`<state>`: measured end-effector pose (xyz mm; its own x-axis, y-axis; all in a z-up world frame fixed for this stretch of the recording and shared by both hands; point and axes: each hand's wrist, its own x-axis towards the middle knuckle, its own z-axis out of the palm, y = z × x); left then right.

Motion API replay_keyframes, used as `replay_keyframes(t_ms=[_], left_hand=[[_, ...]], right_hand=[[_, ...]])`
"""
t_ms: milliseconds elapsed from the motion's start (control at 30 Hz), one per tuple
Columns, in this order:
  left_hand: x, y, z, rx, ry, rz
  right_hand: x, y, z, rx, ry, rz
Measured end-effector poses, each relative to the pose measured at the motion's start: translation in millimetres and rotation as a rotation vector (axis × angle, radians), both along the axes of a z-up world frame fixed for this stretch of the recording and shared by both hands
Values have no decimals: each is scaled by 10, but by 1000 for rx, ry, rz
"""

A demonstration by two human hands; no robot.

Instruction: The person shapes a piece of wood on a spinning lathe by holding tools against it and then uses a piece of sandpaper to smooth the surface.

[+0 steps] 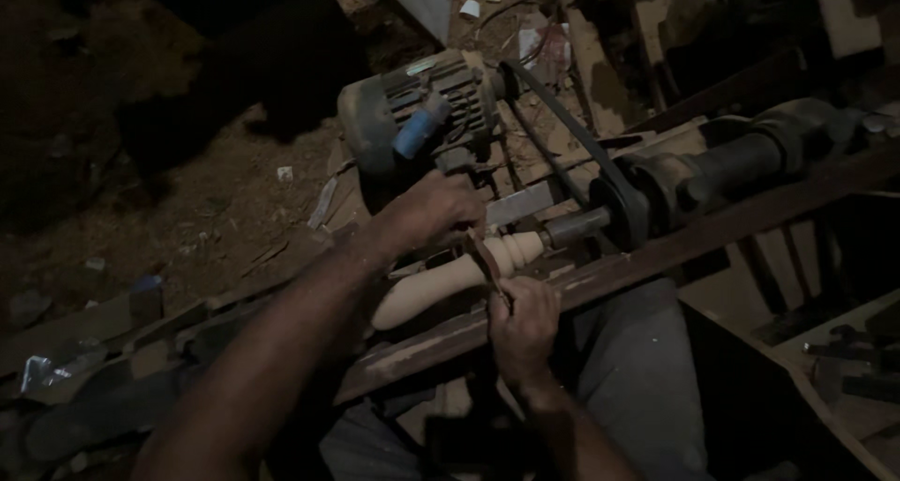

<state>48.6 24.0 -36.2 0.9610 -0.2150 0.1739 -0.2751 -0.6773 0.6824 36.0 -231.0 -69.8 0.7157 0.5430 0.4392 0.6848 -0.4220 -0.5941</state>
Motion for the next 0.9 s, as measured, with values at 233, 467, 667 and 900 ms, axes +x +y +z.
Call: replay_keyframes(t_ms=[233, 467, 667, 900], left_hand=[[141, -10, -175, -44, 430, 16], [165, 84, -423, -296, 489, -39], [124, 652, -188, -188, 682, 334], [16, 27, 294, -282, 648, 80]], right_hand=[[4, 36, 78, 1, 20, -41], [4, 9, 5, 14, 61, -53], [46, -41, -165, 58, -10, -65], [10, -47, -141, 93, 27, -83]])
